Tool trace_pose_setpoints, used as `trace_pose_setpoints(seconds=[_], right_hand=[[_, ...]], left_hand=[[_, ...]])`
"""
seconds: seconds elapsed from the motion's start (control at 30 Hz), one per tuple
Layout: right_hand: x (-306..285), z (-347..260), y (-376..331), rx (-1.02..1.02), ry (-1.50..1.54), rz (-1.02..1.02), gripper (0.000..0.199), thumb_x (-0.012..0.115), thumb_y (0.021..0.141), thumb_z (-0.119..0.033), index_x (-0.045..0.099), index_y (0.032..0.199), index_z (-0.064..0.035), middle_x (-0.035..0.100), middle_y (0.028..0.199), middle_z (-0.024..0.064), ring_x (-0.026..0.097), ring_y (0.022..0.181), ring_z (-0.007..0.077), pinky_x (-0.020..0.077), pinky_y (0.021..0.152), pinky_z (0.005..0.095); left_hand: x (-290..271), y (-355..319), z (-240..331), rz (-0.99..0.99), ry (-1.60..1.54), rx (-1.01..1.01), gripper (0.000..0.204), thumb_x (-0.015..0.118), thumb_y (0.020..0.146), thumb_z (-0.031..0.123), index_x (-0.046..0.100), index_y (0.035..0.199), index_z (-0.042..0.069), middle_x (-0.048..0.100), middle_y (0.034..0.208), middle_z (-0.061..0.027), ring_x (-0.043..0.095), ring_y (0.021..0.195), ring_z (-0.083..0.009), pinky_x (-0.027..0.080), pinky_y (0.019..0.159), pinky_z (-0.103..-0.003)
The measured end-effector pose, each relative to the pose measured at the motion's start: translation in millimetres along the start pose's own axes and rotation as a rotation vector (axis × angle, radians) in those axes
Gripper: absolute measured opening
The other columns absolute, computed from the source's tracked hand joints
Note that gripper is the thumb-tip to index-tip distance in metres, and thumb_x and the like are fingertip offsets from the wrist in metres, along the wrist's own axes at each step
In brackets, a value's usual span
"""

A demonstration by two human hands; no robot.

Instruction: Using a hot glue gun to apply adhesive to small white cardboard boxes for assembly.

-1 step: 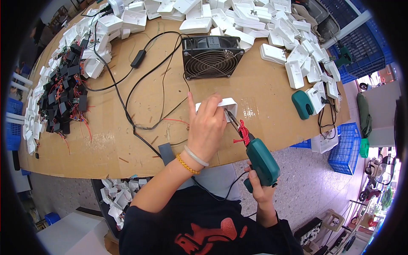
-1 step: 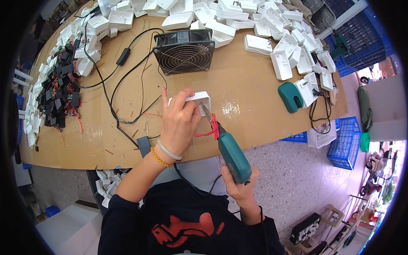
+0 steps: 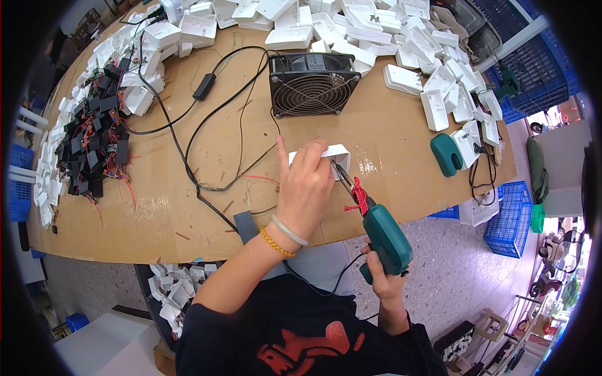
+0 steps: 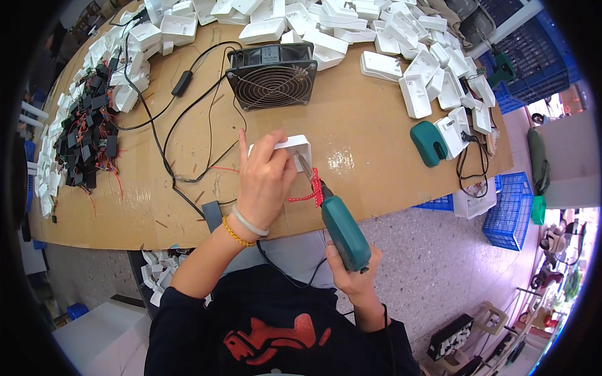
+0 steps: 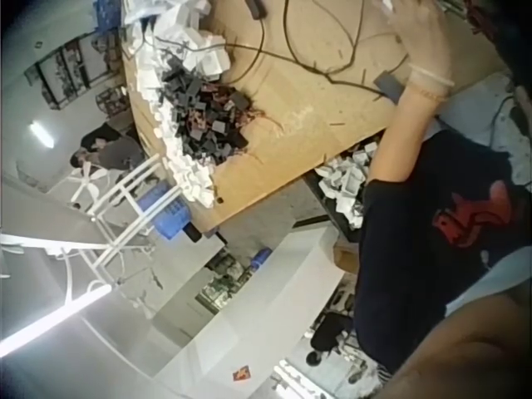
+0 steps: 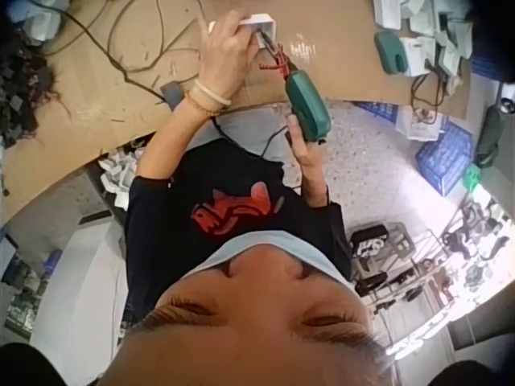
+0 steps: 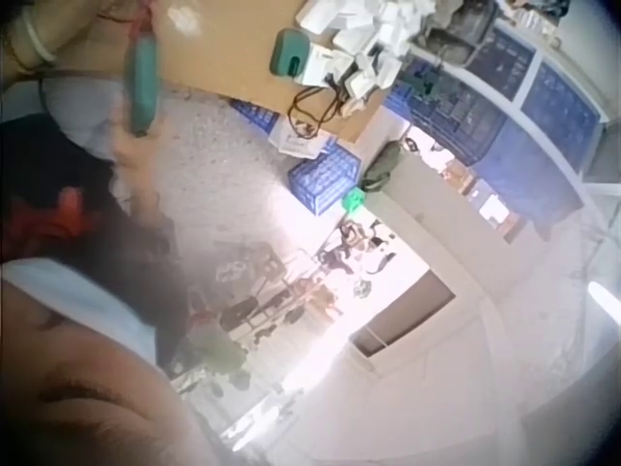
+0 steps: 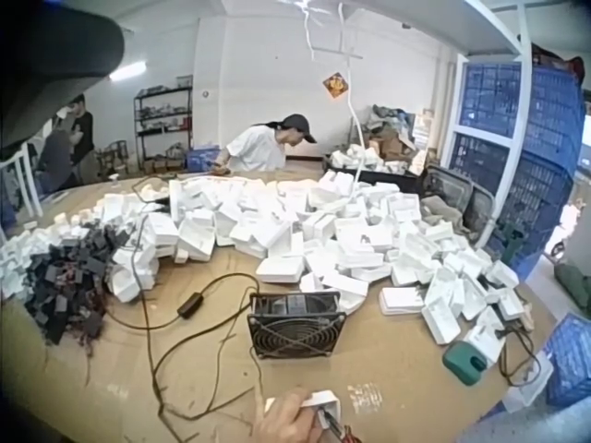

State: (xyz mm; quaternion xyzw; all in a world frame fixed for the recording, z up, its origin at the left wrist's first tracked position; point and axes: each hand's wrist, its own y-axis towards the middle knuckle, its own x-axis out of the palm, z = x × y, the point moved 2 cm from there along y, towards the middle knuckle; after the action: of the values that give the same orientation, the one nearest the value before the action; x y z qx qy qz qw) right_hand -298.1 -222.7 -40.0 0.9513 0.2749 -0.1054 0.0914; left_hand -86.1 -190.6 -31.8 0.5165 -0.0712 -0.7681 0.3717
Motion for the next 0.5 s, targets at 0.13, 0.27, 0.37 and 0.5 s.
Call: trace_pose_setpoints(seconds=[0.13, 0.27, 0.37, 0.5], right_hand=[[-7, 4, -3, 0.011, -0.047, -0.085, 0.019, 0.065, 0.084, -0.009, 0.064, 0.097, 0.0039, 0.065, 0.075, 0.0104, 0.061, 0.062, 0.0154, 0.0482, 0.059, 0.0291], [-7, 7, -5, -0.006, -0.09, -0.149, 0.028, 0.062, 0.088, -0.01, 0.06, 0.111, 0.006, 0.066, 0.086, 0.0111, 0.06, 0.07, 0.0147, 0.0507, 0.067, 0.0301], [-12, 12, -9, 0.041, -0.059, -0.171, 0.03, 0.062, 0.087, -0.01, 0.06, 0.113, 0.0061, 0.066, 0.09, 0.0121, 0.062, 0.072, 0.0162, 0.051, 0.068, 0.0305], [-9, 8, -6, 0.047, -0.039, -0.151, 0.03, 0.062, 0.087, -0.01, 0.06, 0.113, 0.0066, 0.066, 0.09, 0.012, 0.062, 0.073, 0.0165, 0.0513, 0.068, 0.0308]], left_hand=[[0, 0, 0, -0.006, -0.002, -0.005, 0.011, 0.064, 0.076, 0.004, 0.062, 0.085, -0.002, 0.054, 0.109, -0.0067, 0.057, 0.098, -0.0196, 0.026, 0.111, -0.06], [0, 0, 0, -0.009, -0.006, -0.006, 0.011, 0.064, 0.076, 0.004, 0.062, 0.085, -0.002, 0.054, 0.11, -0.0068, 0.057, 0.098, -0.0197, 0.025, 0.111, -0.06], [0, 0, 0, -0.012, -0.009, -0.007, 0.01, 0.064, 0.076, 0.004, 0.062, 0.085, -0.002, 0.054, 0.11, -0.0068, 0.057, 0.098, -0.0198, 0.025, 0.111, -0.06], [0, 1, 0, -0.009, -0.011, -0.008, 0.009, 0.065, 0.076, 0.004, 0.062, 0.083, -0.002, 0.054, 0.11, -0.0068, 0.057, 0.098, -0.02, 0.024, 0.111, -0.06]])
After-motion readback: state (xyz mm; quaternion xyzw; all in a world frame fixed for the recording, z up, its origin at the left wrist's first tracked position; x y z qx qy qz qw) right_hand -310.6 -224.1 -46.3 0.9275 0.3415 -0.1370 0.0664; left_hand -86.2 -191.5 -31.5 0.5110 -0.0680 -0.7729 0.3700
